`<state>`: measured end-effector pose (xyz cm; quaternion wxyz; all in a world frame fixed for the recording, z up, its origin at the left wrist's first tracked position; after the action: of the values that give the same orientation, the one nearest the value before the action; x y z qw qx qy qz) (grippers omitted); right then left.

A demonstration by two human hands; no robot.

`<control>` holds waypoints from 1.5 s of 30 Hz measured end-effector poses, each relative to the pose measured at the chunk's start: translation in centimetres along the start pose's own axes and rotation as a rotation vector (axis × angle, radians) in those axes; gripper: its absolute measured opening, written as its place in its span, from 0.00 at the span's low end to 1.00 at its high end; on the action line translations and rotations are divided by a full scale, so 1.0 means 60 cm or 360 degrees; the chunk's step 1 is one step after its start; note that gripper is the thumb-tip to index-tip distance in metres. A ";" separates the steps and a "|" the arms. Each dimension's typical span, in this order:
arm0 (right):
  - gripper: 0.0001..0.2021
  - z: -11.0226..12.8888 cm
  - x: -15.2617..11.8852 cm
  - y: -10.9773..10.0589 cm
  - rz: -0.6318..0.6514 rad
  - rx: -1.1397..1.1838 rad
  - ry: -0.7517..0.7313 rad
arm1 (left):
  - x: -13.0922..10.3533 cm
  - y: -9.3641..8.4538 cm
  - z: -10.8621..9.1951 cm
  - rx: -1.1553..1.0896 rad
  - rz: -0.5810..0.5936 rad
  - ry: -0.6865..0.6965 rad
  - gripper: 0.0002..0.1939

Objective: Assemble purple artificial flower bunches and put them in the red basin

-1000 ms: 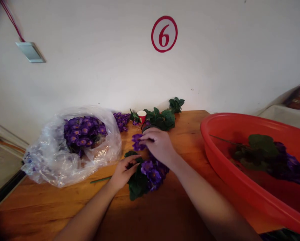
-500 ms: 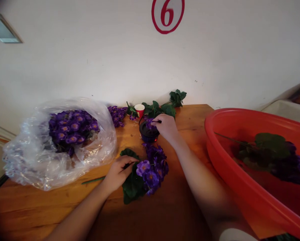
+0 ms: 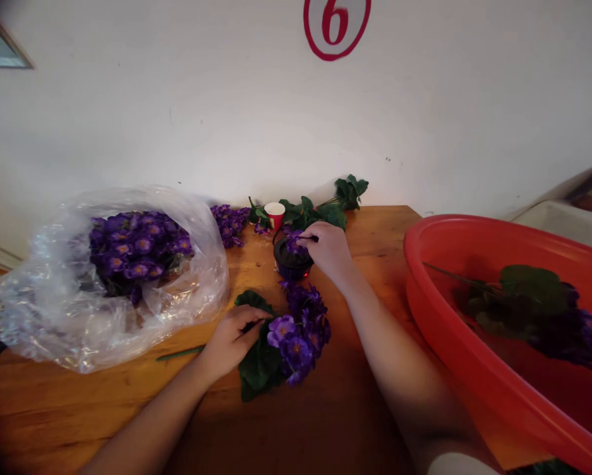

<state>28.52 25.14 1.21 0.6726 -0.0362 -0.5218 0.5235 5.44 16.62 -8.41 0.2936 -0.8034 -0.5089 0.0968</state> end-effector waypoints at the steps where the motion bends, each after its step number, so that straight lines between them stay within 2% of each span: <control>1: 0.02 0.004 0.001 -0.004 -0.0015 -0.0023 0.0008 | 0.000 0.000 0.000 0.0000 0.0001 -0.0002 0.10; 9: 0.00 0.019 -0.001 -0.020 -0.0012 -0.0098 0.0143 | 0.002 -0.001 0.002 0.0021 -0.0080 -0.0062 0.03; 13: 0.02 0.013 -0.006 -0.012 0.0106 -0.0112 0.0279 | 0.002 -0.001 0.002 0.0014 -0.0082 -0.0042 0.03; 15: 0.03 0.009 -0.008 -0.010 0.0189 -0.0101 0.0368 | 0.002 -0.005 -0.002 0.0020 -0.0035 -0.0033 0.03; 18: 0.05 0.007 -0.010 -0.015 0.0237 -0.0061 0.0476 | -0.001 -0.010 -0.011 0.0037 0.0163 0.0000 0.04; 21: 0.06 0.011 -0.012 -0.026 0.0166 0.0140 0.0519 | -0.006 -0.015 -0.015 0.0024 0.0263 0.0030 0.06; 24: 0.08 0.028 -0.020 -0.031 0.0030 0.0497 0.0569 | -0.008 -0.017 -0.013 0.0014 0.0195 0.0057 0.07; 29: 0.10 0.078 -0.067 -0.015 -0.0194 0.1031 0.0678 | -0.009 -0.013 -0.002 -0.0117 0.0154 -0.0006 0.02; 33: 0.09 0.104 -0.136 0.010 -0.0295 0.1114 0.0753 | -0.009 -0.016 0.005 -0.0199 0.0091 -0.0057 0.04; 38: 0.10 0.097 -0.208 0.035 -0.0338 0.0987 0.0837 | -0.011 -0.017 0.005 -0.0172 -0.0005 -0.0053 0.05; 45: 0.08 0.078 -0.224 0.046 -0.0288 0.0973 0.0819 | -0.012 -0.013 -0.002 -0.0055 -0.0010 -0.0067 0.08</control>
<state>24.45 14.08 -7.25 0.8042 0.0818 -0.1580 0.5671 4.59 16.18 -7.96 0.2691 -0.8045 -0.5192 0.1040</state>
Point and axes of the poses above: each hand's wrist, its own x-axis towards the middle knuckle, its own y-axis out of the palm, z = x × y, the point moved 5 cm from there along x, towards the middle knuckle, and after that the axes turned 10 degrees about -y, right-handed, at the moved point
